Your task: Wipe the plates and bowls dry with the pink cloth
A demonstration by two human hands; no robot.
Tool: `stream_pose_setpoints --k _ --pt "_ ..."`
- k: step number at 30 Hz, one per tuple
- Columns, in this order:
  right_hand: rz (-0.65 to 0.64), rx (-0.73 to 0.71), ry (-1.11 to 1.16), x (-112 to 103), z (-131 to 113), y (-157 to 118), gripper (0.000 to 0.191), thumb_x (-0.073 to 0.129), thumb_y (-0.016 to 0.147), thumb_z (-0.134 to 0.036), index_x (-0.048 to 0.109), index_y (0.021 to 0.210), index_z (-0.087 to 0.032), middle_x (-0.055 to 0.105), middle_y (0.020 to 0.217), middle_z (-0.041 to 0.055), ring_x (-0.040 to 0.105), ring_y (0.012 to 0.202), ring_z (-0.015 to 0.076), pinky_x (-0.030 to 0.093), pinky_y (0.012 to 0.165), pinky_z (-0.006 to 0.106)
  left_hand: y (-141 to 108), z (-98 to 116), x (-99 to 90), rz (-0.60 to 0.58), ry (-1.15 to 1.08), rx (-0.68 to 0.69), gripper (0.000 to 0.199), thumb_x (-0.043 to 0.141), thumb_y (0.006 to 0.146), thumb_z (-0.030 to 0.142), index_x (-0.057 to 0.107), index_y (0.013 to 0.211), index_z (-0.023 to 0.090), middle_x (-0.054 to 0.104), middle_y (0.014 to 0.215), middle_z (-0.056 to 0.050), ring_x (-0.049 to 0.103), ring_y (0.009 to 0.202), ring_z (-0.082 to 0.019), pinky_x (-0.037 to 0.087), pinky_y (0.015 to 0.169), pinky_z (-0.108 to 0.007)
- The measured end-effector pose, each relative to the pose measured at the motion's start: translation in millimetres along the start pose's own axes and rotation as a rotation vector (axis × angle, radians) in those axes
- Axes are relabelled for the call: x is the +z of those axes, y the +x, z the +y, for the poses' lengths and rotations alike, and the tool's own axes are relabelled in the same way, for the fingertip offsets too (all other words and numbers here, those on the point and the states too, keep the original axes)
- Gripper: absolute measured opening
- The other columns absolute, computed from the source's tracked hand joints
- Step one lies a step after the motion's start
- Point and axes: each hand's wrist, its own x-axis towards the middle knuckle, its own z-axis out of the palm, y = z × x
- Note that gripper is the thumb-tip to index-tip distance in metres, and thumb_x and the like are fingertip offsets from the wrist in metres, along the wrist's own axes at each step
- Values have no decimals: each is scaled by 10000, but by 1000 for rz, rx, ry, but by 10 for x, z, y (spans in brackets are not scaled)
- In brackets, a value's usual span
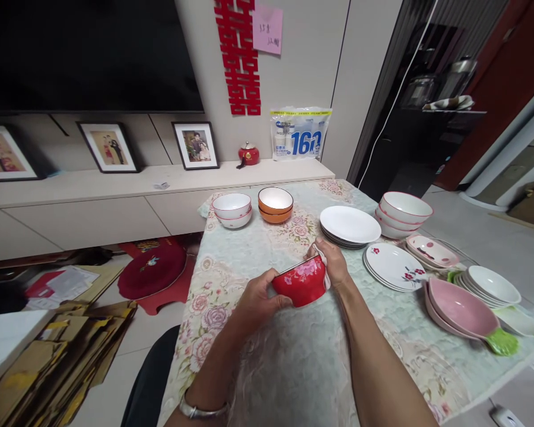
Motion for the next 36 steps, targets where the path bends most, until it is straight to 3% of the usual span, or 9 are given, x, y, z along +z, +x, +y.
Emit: stream_pose_setpoints --k 4,9,15,18,22,28,30,33,36 --pt "28 -65 -250 21 -79 -49 459 529 873 -597 696 776 -181 683 713 48 606 650 201 481 646 324 -30 82 64 37 -57 -42 293 769 630 287 491 646 195 489 636 58 417 634 -124 328 601 -261" --pt "-32 -528 -605 228 -303 -260 338 444 975 -395 719 961 -198 717 1022 75 632 1015 232 459 940 382 -49 161 109 107 -52 -14 282 752 628 267 479 628 196 475 615 62 407 614 -115 335 596 -256" --pt "-157 -866 -988 626 -445 -511 254 489 949 -252 695 1085 -195 711 1062 90 616 1042 244 418 990 448 -24 107 231 200 -63 162 126 616 735 239 528 658 190 570 642 12 473 618 -135 356 592 -275" --pt "-138 -804 -917 614 -410 -472 280 466 961 -275 694 1097 -188 702 1052 96 611 1022 239 424 972 445 -34 88 259 228 -60 137 159 647 722 266 517 665 195 560 642 18 458 618 -133 360 593 -272" --pt "15 -509 -605 431 -331 -333 343 434 980 -374 708 1080 -196 696 1101 84 605 1054 230 454 934 383 -65 71 266 240 -127 -23 267 743 632 310 503 670 200 501 622 54 406 599 -114 340 560 -246" --pt "100 -39 -282 259 -246 -237 455 516 915 -531 696 1156 -189 726 831 47 625 688 204 483 625 317 -96 103 291 158 -343 -110 311 749 617 342 483 694 200 448 604 71 354 574 -97 323 528 -233" --pt "130 -85 -317 254 -230 -234 435 518 917 -519 718 1115 -188 731 876 63 644 755 221 506 686 343 -100 120 299 167 -262 -94 311 751 616 316 467 672 201 438 600 72 346 574 -95 313 531 -236" --pt "141 -368 -496 323 -253 -276 357 511 939 -449 745 1043 -200 719 1045 89 638 1017 251 480 931 405 -95 117 309 225 -182 -91 316 752 615 293 451 649 203 432 590 73 340 567 -94 308 538 -243" --pt "7 -614 -658 464 -320 -379 297 497 962 -344 723 1118 -232 687 1175 86 602 1145 236 449 1018 411 -78 100 300 259 -365 -76 308 762 627 308 483 695 197 457 611 70 368 582 -96 338 555 -241"
